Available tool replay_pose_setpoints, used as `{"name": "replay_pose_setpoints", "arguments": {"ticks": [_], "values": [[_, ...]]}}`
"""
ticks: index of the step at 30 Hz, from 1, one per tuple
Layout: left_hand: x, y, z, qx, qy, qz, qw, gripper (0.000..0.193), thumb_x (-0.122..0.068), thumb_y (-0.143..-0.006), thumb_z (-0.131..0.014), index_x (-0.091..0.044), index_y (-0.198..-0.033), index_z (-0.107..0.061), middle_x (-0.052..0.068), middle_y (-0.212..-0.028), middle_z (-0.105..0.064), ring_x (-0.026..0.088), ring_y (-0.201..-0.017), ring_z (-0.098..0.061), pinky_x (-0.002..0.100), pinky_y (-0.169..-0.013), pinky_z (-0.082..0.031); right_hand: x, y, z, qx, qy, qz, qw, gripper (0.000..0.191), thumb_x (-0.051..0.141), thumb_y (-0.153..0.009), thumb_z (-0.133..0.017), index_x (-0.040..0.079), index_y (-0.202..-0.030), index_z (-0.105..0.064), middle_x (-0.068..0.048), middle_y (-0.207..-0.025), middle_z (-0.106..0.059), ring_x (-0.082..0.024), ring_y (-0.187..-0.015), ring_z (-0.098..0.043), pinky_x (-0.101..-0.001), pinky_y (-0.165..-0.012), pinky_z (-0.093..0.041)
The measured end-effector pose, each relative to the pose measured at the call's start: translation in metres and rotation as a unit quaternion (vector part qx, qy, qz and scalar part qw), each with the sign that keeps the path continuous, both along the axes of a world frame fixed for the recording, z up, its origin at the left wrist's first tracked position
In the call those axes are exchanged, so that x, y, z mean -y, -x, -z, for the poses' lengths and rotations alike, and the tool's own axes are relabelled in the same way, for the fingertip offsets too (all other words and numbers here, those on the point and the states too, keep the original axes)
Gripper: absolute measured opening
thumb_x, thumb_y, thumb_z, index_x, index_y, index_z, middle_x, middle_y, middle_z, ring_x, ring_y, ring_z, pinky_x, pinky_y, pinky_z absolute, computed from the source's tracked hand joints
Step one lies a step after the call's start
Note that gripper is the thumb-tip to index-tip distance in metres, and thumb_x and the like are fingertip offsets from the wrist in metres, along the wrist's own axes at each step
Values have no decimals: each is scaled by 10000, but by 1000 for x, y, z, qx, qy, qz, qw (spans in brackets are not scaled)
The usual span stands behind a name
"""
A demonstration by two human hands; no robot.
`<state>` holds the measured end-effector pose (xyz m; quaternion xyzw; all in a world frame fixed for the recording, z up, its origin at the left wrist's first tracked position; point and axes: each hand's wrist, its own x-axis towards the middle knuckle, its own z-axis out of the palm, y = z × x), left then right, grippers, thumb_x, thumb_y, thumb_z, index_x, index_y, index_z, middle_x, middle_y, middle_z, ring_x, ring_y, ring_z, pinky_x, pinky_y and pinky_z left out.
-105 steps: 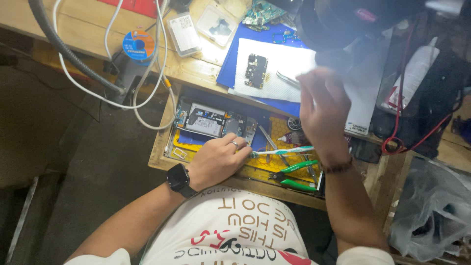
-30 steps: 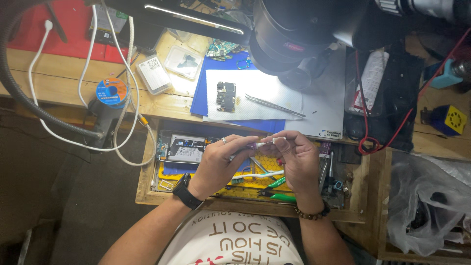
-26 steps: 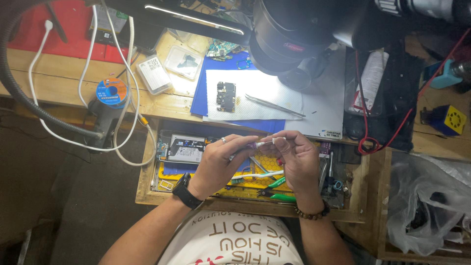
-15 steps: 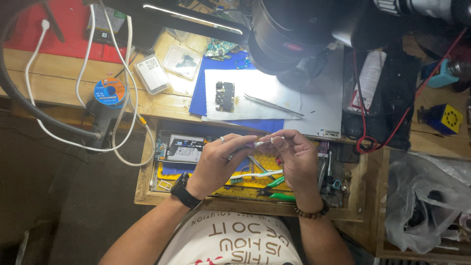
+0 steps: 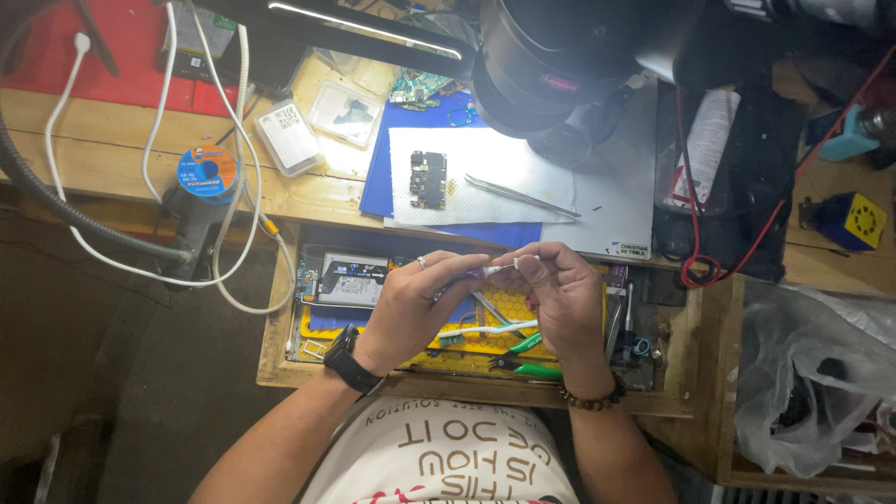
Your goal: The person uses a hot air gun and tweezers to work on a small circuit board placed on a white surface. They apply heat to the board and use tweezers to adjust components. Later, they handle a small tube of paste and a toothbrush, then continue working on the board with the tweezers.
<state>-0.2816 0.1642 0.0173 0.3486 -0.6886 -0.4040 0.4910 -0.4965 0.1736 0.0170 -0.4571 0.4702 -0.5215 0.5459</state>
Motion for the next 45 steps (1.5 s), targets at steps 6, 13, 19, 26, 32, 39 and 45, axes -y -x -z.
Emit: {"name": "replay_pose_setpoints", "arguments": {"ticks": [6, 13, 19, 26, 32, 39, 45], "values": [[-2, 1, -1, 7, 20, -5, 1000, 290, -27, -947, -710, -45, -1234, -681, 108, -1062, -735, 214, -893, -748, 309, -757, -592, -5, -4, 1, -157, 23, 26, 987, 210, 155, -992, -689, -28, -1091, -713, -139, -1008, -794, -104, -673, -595, -203, -570, -469], [1, -6, 0, 22, 24, -22, 999, 280, -77, -943, -731, -50, -1219, -692, 111, -1002, -732, 257, -874, -744, 337, -752, -585, -5, -13, 4, -158, 131, -17, 979, 288, 187, -981, -693, 9, -1206, -667, -58, -1101, -711, -80, -1007, -683, -233, -888, -583], [3, -11, 5, 42, 33, -1, 999, 212, -133, -938, -744, -77, -1140, -715, 90, -965, -750, 255, -856, -744, 356, -754, -584, -9, 0, 10, -262, 70, -13, 963, 129, 145, -1023, -716, 21, -1057, -733, -33, -845, -711, -67, -787, -634, -208, -723, -530], [4, -18, 15, 71, 27, -2, 997, 217, -134, -929, -744, -56, -1130, -718, 101, -937, -739, 268, -844, -734, 372, -743, -575, -8, -3, 2, -260, 91, -70, 959, 171, 132, -934, -705, 7, -1050, -698, 6, -880, -705, -40, -782, -642, -196, -664, -525], [2, -17, 17, 55, 19, 25, 998, 202, -124, -938, -723, -55, -1127, -708, 108, -959, -742, 268, -847, -738, 362, -737, -583, -13, -11, 13, -282, 57, -20, 958, 169, 171, -984, -700, 3, -996, -717, 7, -787, -653, -52, -703, -568, -209, -613, -468], [-4, -19, 15, 55, -26, 24, 998, 230, -126, -923, -737, -29, -1130, -718, 131, -933, -744, 268, -823, -742, 351, -717, -579, -16, -14, 13, -362, 185, -33, 913, 271, 225, -920, -693, -5, -1064, -692, -15, -922, -707, -50, -817, -667, -205, -670, -553], [-4, -22, 17, 22, -146, 79, 986, 256, -159, -896, -744, -45, -1124, -725, 107, -910, -768, 210, -806, -777, 300, -708, -595, -19, -12, 17, -309, 96, -57, 944, 231, 256, -953, -710, 25, -951, -720, -8, -773, -698, -50, -669, -611, -219, -571, -498]]}}
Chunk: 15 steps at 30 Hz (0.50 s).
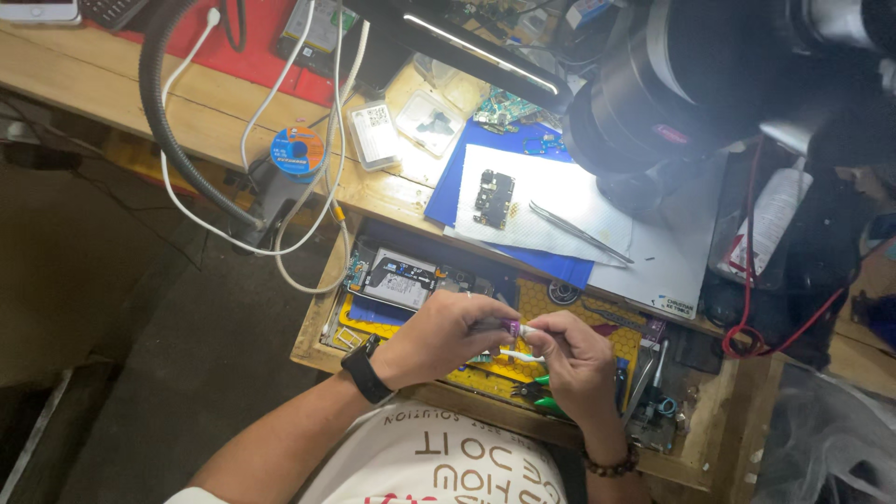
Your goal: The person uses a hot air gun and tweezers to work on a small circuit board placed on a white surface. They apply heat to the board and use tweezers to adjust components. Later, they handle a small tube of paste and a toothbrush, then continue working on the board with the tweezers.
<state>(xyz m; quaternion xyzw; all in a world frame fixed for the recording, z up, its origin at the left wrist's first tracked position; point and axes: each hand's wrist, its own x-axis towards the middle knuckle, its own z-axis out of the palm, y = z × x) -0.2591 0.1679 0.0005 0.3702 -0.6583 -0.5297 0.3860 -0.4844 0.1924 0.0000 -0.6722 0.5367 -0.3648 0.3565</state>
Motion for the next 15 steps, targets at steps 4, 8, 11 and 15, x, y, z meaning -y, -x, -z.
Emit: {"name": "replay_pose_setpoints", "arguments": {"ticks": [4, 8, 11, 15], "values": [[-11, 3, -2, 40, 146, -48, 987, 199, -140, -953, -726, -43, -1126, -709, 127, -938, -743, 263, -835, -734, 353, -727, -571, -4, 4, 12, -31, 10, -7, 999, 241, 258, -1002, -661, 33, -920, -684, 14, -723, -599, -50, -635, -502, -222, -551, -409], [-15, -5, -3, 149, 347, -23, 926, 364, -79, -883, -672, 21, -1233, -653, 125, -984, -719, 267, -856, -715, 376, -735, -561, -4, 3, 15, 28, -110, 10, 993, 267, 248, -1041, -629, 29, -907, -701, 5, -686, -530, -65, -610, -437, -245, -533, -359], [-15, -7, -1, 122, 250, 5, 961, 323, -75, -866, -694, -32, -1185, -668, 86, -918, -718, 248, -816, -712, 360, -700, -559, -8, -1, 6, 3, -107, 6, 994, 237, 257, -976, -644, 31, -931, -701, 8, -707, -583, -64, -587, -474, -252, -509, -392], [-17, -2, 3, 46, 5, 13, 999, 270, -144, -908, -753, -64, -1162, -704, 73, -892, -742, 232, -775, -746, 340, -676, -588, -10, -5, -4, -64, 87, -63, 992, 301, 290, -1044, -620, 16, -923, -651, 12, -811, -599, -57, -706, -553, -241, -617, -448]]}}
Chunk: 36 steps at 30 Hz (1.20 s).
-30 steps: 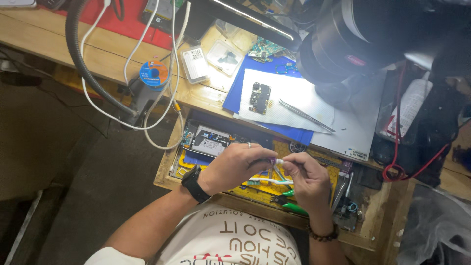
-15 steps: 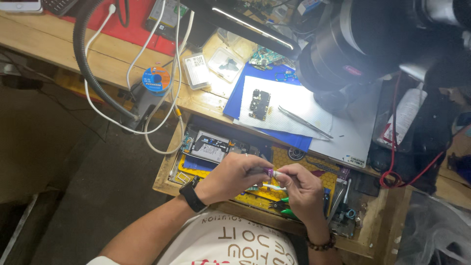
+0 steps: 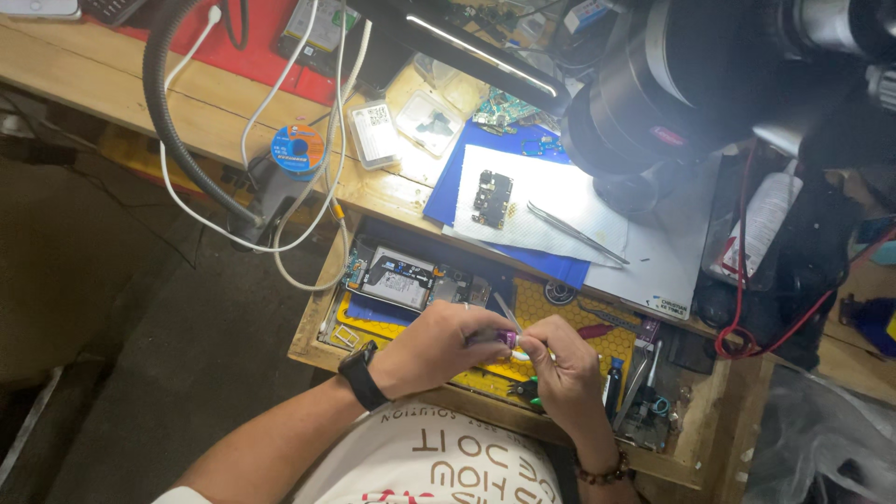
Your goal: The person uses a hot air gun and tweezers to work on a small circuit board placed on a white surface. They apply heat to the board and use tweezers to adjust components. Later, they handle a small tube of paste and a toothbrush, then continue working on the board with the tweezers.
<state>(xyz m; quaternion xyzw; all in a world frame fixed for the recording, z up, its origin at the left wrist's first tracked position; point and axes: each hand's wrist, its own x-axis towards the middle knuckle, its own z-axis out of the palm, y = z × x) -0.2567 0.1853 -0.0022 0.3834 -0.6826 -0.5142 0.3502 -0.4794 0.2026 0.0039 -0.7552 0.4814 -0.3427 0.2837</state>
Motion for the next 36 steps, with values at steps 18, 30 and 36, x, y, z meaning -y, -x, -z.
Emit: {"name": "replay_pose_setpoints", "arguments": {"ticks": [18, 30, 36], "values": [[5, -64, -6, 106, 261, -223, 933, 346, -218, -883, -806, -75, -1180, -703, 102, -970, -715, 261, -836, -705, 348, -718, -568, 26, 85, -13, -160, -3, 82, 984, 230, 228, -956, -671, 3, -959, -723, -71, -805, -693, -91, -676, -641, -260, -590, -497], [26, -105, 1, 192, 265, -345, 880, 252, -117, -933, -769, -40, -1153, -672, 111, -1080, -712, 247, -863, -732, 357, -745, -589, 17, 28, -9, -136, 136, 123, 974, 129, 119, -912, -797, 38, -851, -717, -61, -742, -662, -148, -635, -630, -309, -558, -472], [77, -99, 0, 304, 301, -437, 791, 531, -339, -902, -811, -22, -1271, -598, 156, -1226, -685, 335, -872, -744, 405, -702, -605, 16, 1, 5, -137, 223, 76, 962, 186, 74, -901, -812, 26, -1037, -694, -93, -934, -692, -185, -752, -675, -303, -618, -531]]}}
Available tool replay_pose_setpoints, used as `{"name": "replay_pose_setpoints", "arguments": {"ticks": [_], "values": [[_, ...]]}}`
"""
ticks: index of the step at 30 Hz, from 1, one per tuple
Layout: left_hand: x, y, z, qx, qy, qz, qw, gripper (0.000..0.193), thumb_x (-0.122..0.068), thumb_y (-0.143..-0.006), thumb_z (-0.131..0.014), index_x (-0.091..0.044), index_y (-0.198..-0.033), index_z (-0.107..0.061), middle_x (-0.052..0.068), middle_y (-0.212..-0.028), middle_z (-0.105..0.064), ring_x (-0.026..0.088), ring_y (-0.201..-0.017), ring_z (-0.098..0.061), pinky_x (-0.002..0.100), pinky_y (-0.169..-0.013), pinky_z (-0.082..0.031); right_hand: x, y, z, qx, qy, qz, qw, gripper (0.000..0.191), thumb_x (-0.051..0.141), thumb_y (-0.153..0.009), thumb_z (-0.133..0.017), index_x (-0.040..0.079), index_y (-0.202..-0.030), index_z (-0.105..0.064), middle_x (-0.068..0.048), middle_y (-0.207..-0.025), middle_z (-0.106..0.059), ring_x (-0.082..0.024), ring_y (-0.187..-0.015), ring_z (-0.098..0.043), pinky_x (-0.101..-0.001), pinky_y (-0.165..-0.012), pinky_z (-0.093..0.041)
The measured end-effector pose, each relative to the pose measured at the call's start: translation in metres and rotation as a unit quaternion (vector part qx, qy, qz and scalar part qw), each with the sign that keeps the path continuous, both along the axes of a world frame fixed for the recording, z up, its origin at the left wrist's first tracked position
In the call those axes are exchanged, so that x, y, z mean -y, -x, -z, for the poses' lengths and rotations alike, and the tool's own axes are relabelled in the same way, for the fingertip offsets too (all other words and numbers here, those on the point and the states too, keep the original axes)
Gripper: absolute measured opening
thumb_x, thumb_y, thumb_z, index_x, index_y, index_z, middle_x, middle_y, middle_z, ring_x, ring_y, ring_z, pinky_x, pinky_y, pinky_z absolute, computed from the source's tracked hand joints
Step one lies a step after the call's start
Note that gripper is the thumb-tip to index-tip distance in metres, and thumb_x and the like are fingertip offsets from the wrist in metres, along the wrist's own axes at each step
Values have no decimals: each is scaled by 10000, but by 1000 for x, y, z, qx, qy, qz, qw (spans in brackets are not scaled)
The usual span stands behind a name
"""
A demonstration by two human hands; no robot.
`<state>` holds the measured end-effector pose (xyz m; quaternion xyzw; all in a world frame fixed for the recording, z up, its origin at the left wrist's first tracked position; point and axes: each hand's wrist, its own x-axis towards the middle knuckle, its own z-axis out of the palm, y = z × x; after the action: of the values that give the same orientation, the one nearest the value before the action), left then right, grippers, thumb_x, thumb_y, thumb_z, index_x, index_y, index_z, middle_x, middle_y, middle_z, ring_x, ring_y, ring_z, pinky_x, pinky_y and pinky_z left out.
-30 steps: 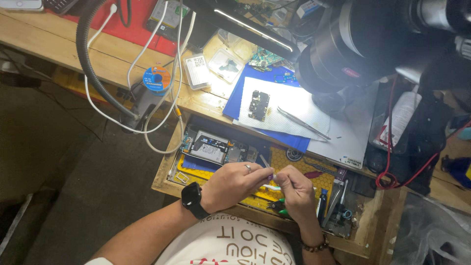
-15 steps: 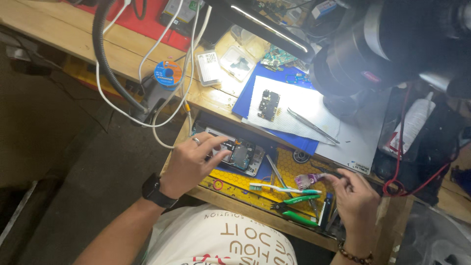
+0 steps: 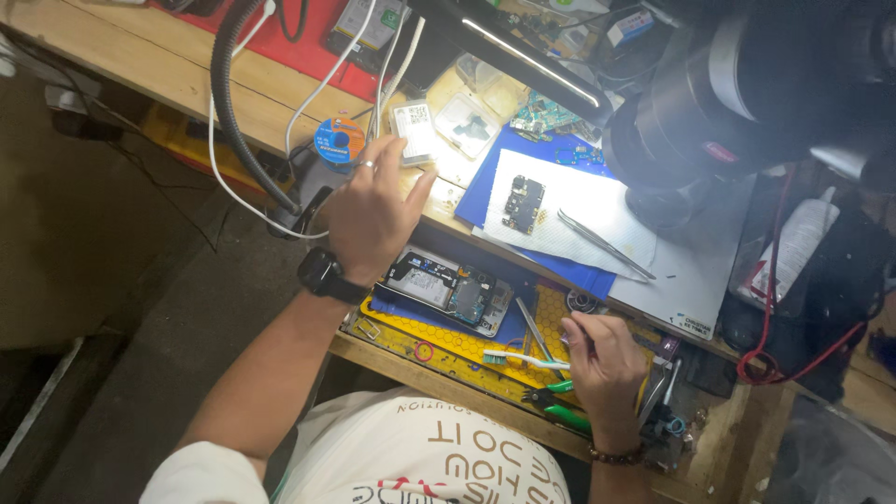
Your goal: The person uses a hot air gun and tweezers to work on a small circuit board placed on a white surface. They apply heat to the board and use tweezers to adjust components. Later, they handle a small tube of paste and a toothbrush, then continue working on the board with the tweezers.
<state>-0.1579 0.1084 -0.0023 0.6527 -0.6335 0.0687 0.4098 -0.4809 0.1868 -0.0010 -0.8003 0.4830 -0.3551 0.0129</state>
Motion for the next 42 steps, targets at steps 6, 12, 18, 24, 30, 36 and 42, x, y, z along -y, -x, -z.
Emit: {"name": "replay_pose_setpoints", "arguments": {"ticks": [6, 12, 18, 24, 30, 36, 42], "values": [[37, 9, -8, 31, -127, -60, 990, 776, -489, -846, -815, 29, -1357, -547, 224, -1102, -691, 353, -725, -733, 452, -582, -582, -1, 5, 2, 26, 1, 13, 1000, 145, 49, -922, -788, 23, -1035, -700, -103, -948, -693, -168, -759, -675, -280, -619, -542], [21, 14, -10, 45, -100, -63, 992, 594, -381, -860, -773, 1, -1274, -585, 198, -1153, -692, 348, -749, -740, 446, -586, -588, 4, 10, 4, 45, -13, 21, 999, 144, 43, -908, -797, 23, -1016, -704, -93, -920, -698, -143, -721, -663, -264, -583, -520], [-4, 11, -3, 4, -88, 19, 996, 499, -246, -884, -736, -26, -1312, -608, 160, -1246, -649, 341, -808, -744, 437, -648, -594, 5, 7, 5, 48, -16, 15, 999, 135, 34, -905, -792, 25, -1011, -709, -95, -914, -699, -141, -718, -671, -260, -576, -522], [-5, 9, -9, -81, -7, 91, 993, 446, -235, -947, -745, -1, -1302, -611, 202, -1324, -578, 265, -836, -733, 350, -696, -599, 2, 6, 6, 59, -18, 9, 998, 139, 36, -924, -781, 18, -1033, -698, -103, -933, -693, -149, -752, -677, -262, -603, -535], [-25, 4, -27, -166, 4, 104, 981, 151, -103, -1005, -737, -50, -1146, -723, 71, -1066, -658, 117, -626, -604, 291, -570, -476, 2, 7, 6, 61, -20, 10, 998, 150, 57, -918, -785, 19, -1036, -701, -103, -923, -703, -149, -738, -679, -261, -593, -530], [-67, -1, -104, -244, 90, 248, 933, 142, -6, -890, -836, -48, -959, -718, 38, -896, -684, 118, -690, -577, 234, -570, -442, -1, 1, -15, 56, 13, 2, 998, 131, 60, -944, -777, 31, -1025, -678, -101, -950, -709, -187, -821, -701, -286, -692, -563], [-124, 7, -186, -267, 158, 408, 859, 191, -49, -751, -848, -65, -875, -703, 37, -818, -626, 171, -720, -634, 276, -652, -505, -31, 15, -91, 257, 90, -87, 958, 112, 65, -1005, -731, 62, -1109, -690, -81, -994, -674, -163, -824, -664, -295, -749, -548]]}}
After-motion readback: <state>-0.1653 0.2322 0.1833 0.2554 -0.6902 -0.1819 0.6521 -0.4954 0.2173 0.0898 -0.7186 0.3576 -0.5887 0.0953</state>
